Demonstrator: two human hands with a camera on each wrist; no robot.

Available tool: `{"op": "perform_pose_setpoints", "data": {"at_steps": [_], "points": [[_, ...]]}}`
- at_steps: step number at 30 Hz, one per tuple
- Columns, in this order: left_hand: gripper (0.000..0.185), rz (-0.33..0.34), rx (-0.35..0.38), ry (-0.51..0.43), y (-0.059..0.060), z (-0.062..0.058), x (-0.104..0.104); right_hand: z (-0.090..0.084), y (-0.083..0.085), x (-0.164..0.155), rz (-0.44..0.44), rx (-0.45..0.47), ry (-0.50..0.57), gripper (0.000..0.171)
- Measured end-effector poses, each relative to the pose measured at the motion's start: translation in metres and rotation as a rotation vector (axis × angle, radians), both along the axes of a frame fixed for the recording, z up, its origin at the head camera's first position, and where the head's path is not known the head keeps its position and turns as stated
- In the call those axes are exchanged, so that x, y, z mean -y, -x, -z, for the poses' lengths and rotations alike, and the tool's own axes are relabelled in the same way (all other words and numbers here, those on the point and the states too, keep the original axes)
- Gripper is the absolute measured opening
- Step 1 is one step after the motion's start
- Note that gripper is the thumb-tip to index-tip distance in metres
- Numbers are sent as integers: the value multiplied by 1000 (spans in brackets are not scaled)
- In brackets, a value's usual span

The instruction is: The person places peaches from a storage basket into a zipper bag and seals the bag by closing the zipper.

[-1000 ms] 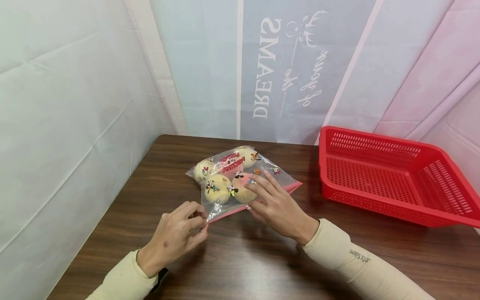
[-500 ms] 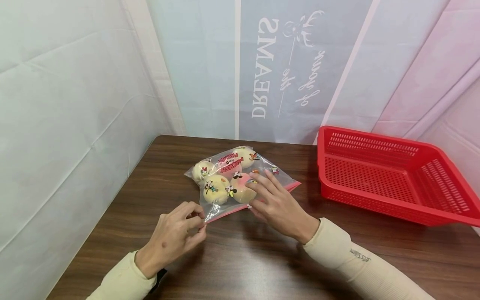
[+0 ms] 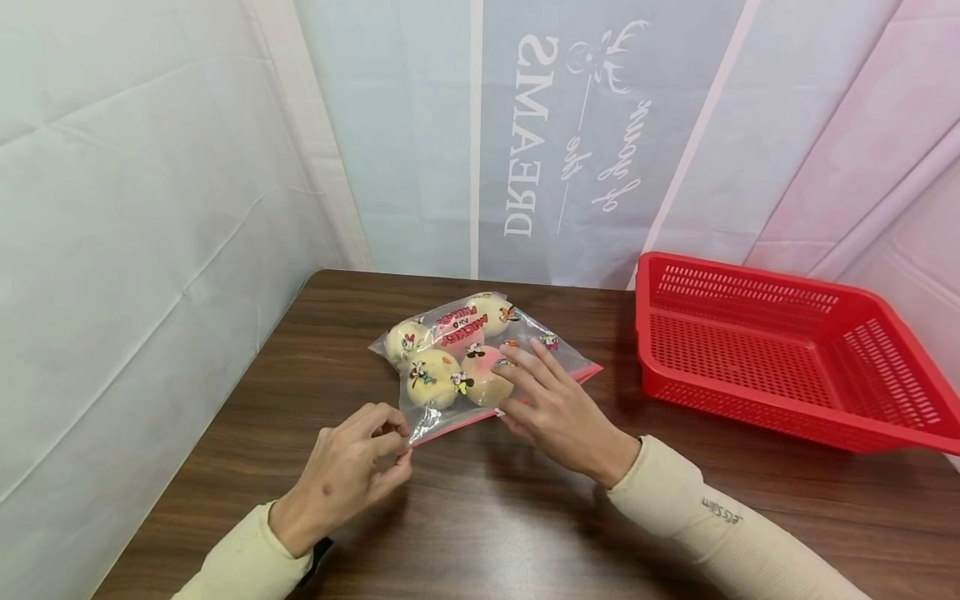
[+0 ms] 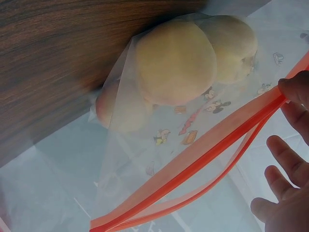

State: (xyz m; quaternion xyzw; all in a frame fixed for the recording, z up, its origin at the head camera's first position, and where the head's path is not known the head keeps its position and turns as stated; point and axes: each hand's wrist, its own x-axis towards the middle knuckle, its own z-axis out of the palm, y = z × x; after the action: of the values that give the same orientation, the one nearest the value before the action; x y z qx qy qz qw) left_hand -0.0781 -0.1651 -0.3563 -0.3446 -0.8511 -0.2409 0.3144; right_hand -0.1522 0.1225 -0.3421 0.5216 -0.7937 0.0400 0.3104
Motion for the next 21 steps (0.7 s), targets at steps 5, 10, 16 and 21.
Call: {"op": "perform_pose_setpoints", "data": {"at_steps": [5,10,16,21], "points": [[19,0,4,-1,0,0,0,0,0,0,-5,-6,1,23],[19,-1,7,-2,-1,0,0,-1,0,-1,-4,-8,-1,24],[19,2,5,-4,-1,1,0,0,0,-2,4,-9,-1,26],[19,5,9,-1,0,1,0,0,1,-4,4,-2,6,27]]}}
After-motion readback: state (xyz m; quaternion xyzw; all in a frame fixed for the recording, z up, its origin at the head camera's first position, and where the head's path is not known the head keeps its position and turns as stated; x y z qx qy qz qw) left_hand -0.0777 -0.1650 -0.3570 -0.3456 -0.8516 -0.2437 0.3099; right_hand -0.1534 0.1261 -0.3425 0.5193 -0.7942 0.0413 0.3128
